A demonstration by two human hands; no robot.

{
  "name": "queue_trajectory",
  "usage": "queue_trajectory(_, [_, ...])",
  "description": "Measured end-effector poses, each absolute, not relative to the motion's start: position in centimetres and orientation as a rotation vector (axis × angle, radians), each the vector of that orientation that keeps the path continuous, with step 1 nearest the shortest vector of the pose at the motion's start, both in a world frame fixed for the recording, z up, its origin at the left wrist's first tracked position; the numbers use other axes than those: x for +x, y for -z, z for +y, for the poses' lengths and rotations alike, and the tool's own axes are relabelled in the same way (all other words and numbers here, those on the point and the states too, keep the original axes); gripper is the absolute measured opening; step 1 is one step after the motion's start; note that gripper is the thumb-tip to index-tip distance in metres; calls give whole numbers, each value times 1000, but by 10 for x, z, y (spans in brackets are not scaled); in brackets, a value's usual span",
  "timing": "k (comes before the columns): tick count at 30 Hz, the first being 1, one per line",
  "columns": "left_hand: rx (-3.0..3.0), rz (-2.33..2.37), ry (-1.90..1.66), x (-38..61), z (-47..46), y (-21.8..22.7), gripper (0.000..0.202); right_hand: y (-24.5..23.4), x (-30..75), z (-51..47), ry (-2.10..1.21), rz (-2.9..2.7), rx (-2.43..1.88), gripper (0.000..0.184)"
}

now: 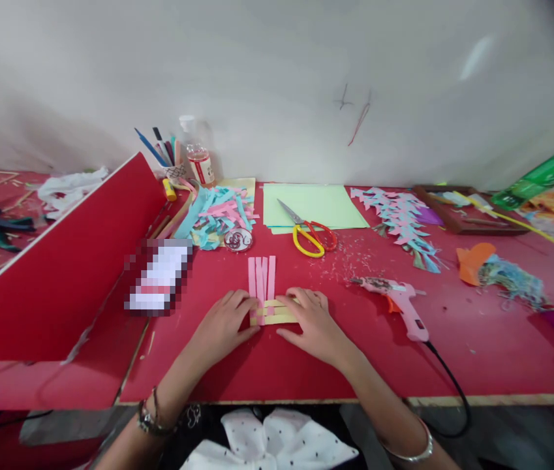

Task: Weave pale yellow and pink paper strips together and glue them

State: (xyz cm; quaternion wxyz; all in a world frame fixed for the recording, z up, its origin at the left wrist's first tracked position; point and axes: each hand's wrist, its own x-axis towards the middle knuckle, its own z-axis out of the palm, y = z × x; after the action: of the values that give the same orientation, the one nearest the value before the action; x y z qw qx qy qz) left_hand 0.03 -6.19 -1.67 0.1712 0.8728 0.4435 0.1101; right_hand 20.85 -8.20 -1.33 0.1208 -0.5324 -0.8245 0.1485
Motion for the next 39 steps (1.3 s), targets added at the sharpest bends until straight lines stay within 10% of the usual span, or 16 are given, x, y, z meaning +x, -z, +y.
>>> queue_trajectory(39, [2748, 1174, -203, 8, -69, 21, 27, -4, 197, 30, -431, -2792, -1207, 8])
